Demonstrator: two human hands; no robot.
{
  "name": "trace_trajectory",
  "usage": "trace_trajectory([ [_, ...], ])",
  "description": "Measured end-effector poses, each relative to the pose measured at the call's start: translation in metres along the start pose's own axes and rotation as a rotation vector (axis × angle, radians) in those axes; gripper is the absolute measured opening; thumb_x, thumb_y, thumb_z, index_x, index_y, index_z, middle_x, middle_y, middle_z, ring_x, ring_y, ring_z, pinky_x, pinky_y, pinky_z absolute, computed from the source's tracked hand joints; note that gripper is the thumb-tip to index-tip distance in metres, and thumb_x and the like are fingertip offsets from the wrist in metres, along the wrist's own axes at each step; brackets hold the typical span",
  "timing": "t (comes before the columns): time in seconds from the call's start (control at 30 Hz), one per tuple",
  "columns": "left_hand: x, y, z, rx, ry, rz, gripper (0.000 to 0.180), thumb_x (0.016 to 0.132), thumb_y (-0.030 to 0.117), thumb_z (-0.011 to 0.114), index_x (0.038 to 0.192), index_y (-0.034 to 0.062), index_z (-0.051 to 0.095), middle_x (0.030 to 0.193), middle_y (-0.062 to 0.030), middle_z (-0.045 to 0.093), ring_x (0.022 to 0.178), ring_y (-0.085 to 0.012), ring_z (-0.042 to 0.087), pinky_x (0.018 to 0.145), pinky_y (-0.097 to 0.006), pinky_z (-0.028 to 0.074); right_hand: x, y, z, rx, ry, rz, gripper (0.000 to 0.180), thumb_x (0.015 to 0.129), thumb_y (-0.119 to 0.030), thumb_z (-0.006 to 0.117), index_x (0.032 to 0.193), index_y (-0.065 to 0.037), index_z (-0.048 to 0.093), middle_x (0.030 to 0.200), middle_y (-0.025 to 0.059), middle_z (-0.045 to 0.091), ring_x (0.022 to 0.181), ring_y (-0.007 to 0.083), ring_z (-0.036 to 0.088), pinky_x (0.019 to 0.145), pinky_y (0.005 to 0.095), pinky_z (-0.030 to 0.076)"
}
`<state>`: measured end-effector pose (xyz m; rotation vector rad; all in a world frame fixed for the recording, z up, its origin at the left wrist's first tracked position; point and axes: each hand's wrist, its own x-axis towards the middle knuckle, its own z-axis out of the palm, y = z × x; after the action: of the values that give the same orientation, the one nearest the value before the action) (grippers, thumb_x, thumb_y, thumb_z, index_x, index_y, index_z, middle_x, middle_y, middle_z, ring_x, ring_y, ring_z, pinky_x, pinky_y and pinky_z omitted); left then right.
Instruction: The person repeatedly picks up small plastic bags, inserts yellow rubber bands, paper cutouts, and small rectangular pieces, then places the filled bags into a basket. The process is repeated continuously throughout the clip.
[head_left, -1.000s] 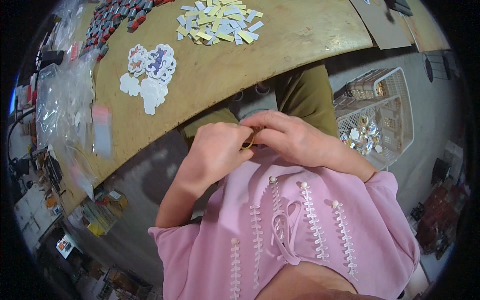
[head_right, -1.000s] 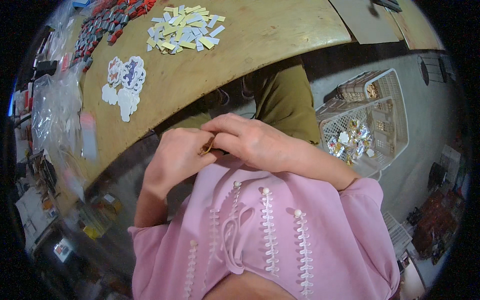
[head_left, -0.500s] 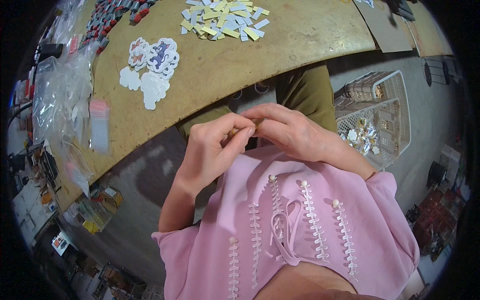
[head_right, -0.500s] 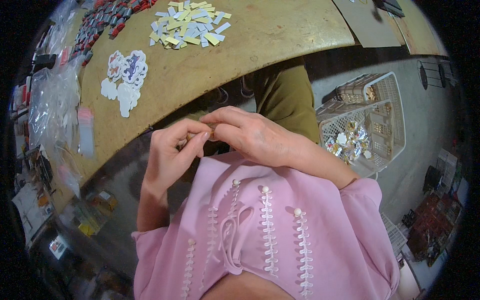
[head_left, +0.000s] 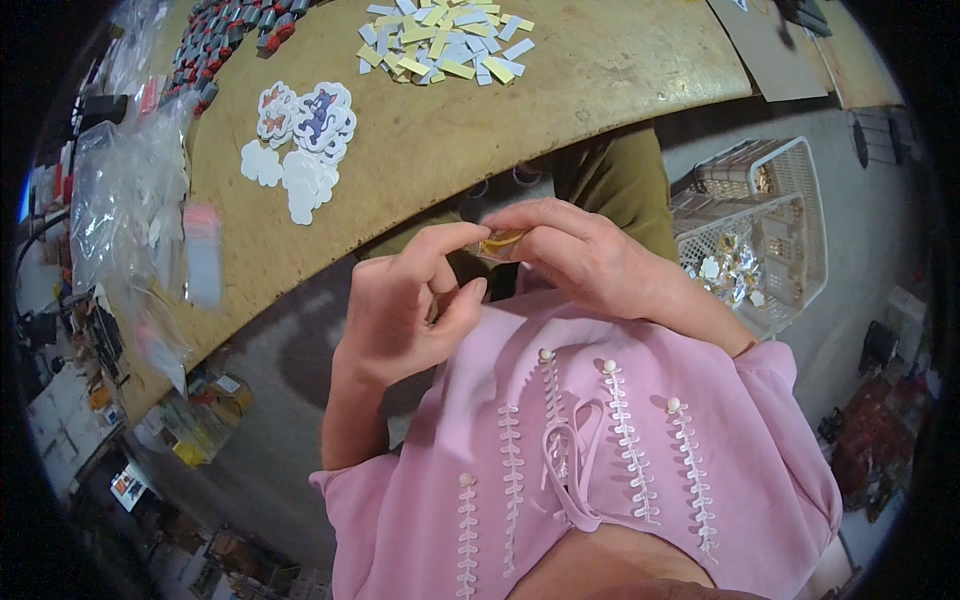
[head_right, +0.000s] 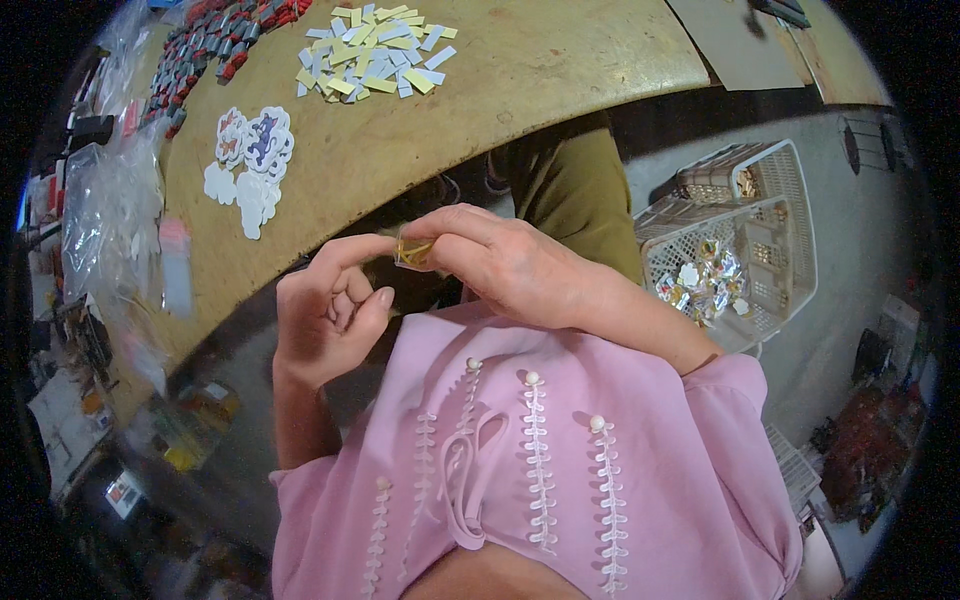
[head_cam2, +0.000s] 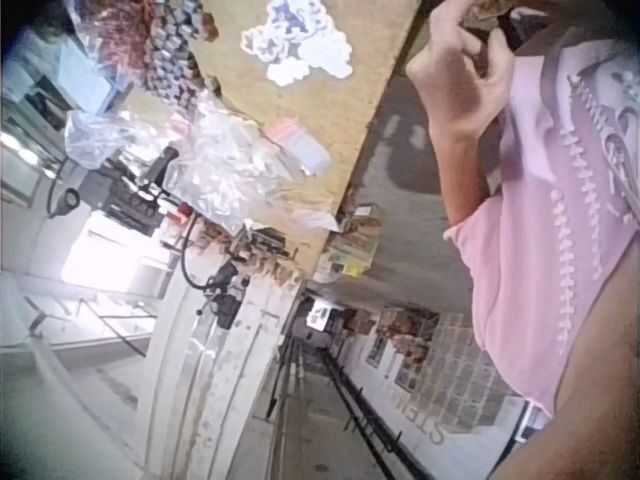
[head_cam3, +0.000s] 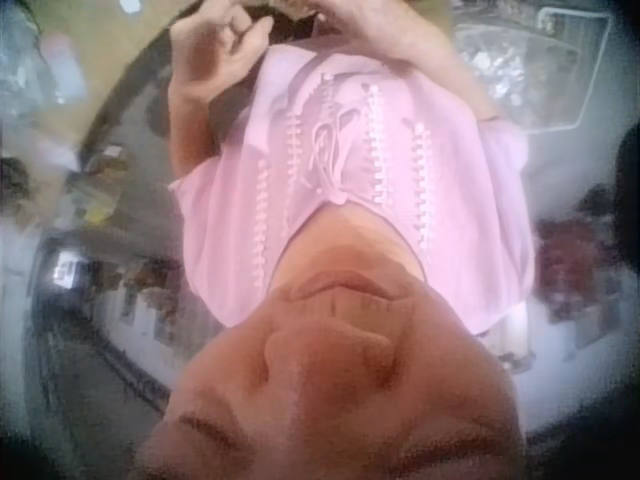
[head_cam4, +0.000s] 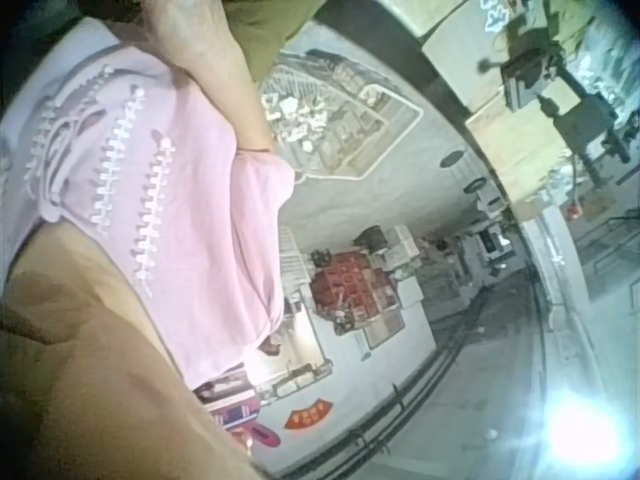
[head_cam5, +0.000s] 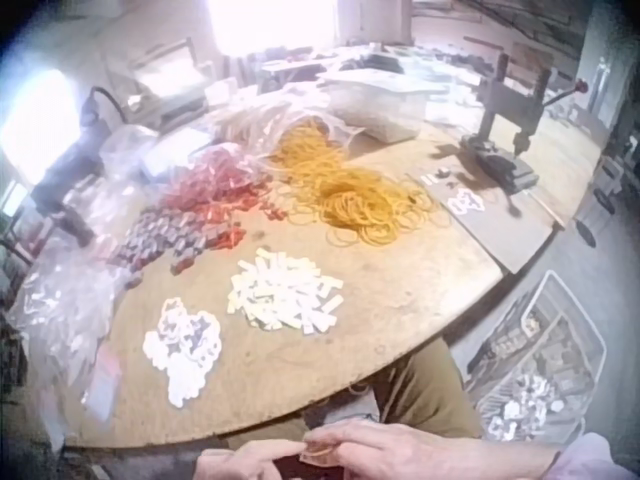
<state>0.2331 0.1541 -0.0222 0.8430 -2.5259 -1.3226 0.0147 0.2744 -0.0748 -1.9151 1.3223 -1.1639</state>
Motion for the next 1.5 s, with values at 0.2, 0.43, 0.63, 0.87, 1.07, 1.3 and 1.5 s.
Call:
trace_trajectory([
  [0.2, 0.001, -0.013, 0.025, 0.354, -0.053, 0.221, 0.027, 0.085, 0.023, 0.081, 0.107, 0.0116, 0.071, 0.070, -0.0061, 0.067, 0.061, -0.0263, 0.069, 0.057, -0.040, 0.054, 0.000, 0.002, 0.003, 0.004, -0.020, -0.039, 0.032, 0.082, -0.004, 0.080, 0.108, 0.005, 0.062, 0.129, 0.0209, 0.065, 0.113, 0.0376, 0.069, 0.091, 0.0409, 0.062],
  [0.43, 0.000, -0.001, 0.001, 0.093, -0.016, 0.000, 0.030, 0.083, 0.019, 0.083, 0.111, 0.0126, 0.072, 0.064, -0.0045, 0.063, 0.057, -0.0240, 0.067, 0.055, -0.038, 0.052, -0.003, 0.001, 0.000, 0.008, 0.011, -0.011, 0.028, 0.081, 0.004, 0.075, 0.106, 0.005, 0.062, 0.129, 0.0209, 0.065, 0.112, 0.0369, 0.069, 0.089, 0.0402, 0.062],
  [0.63, 0.006, -0.020, 0.033, 0.206, -0.109, 0.178, 0.032, 0.081, 0.016, 0.084, 0.111, 0.0118, 0.074, 0.060, -0.0027, 0.062, 0.054, -0.0222, 0.065, 0.054, -0.036, 0.050, -0.002, -0.001, -0.001, 0.034, -0.036, -0.055, 0.033, 0.079, 0.002, 0.078, 0.109, 0.004, 0.062, 0.129, 0.0206, 0.065, 0.111, 0.0361, 0.070, 0.090, 0.0399, 0.062],
  [0.87, 0.000, -0.005, 0.013, 0.185, 0.011, 0.078, 0.027, 0.084, 0.026, 0.082, 0.106, 0.0140, 0.075, 0.071, -0.0051, 0.068, 0.060, -0.0241, 0.067, 0.056, -0.038, 0.052, -0.004, 0.000, -0.004, 0.022, -0.023, 0.030, 0.036, 0.078, -0.001, 0.079, 0.111, 0.003, 0.064, 0.128, 0.0185, 0.066, 0.111, 0.0349, 0.069, 0.092, 0.0392, 0.061],
  [1.07, 0.006, -0.017, 0.035, 0.433, 0.068, 0.283, 0.022, 0.083, 0.028, 0.082, 0.095, 0.0137, 0.071, 0.073, -0.0041, 0.066, 0.065, -0.0256, 0.069, 0.060, -0.041, 0.054, -0.003, 0.001, 0.003, 0.001, -0.019, 0.028, 0.030, 0.083, 0.001, 0.078, 0.111, 0.000, 0.067, 0.127, 0.0156, 0.066, 0.109, 0.0339, 0.070, 0.092, 0.0385, 0.060],
  [1.3, 0.006, -0.019, 0.038, -0.279, 0.333, 0.018, 0.036, 0.080, 0.002, 0.090, 0.113, 0.0030, 0.075, 0.097, -0.0072, 0.074, 0.073, -0.0138, 0.069, 0.069, -0.027, 0.056, 0.004, -0.004, -0.012, 0.000, 0.081, 0.072, 0.026, 0.086, 0.013, 0.072, 0.108, 0.001, 0.069, 0.123, 0.0163, 0.068, 0.110, 0.0312, 0.071, 0.089, 0.0372, 0.060],
  [1.5, 0.011, -0.020, 0.057, -0.360, 0.416, 0.102, 0.009, 0.092, -0.003, 0.078, 0.100, -0.0009, 0.077, 0.092, -0.0112, 0.076, 0.081, -0.0176, 0.072, 0.074, -0.029, 0.056, 0.011, -0.008, -0.013, 0.026, 0.152, 0.129, 0.022, 0.089, 0.008, 0.073, 0.109, 0.001, 0.068, 0.116, 0.0139, 0.069, 0.103, 0.0288, 0.072, 0.086, 0.0353, 0.060],
])
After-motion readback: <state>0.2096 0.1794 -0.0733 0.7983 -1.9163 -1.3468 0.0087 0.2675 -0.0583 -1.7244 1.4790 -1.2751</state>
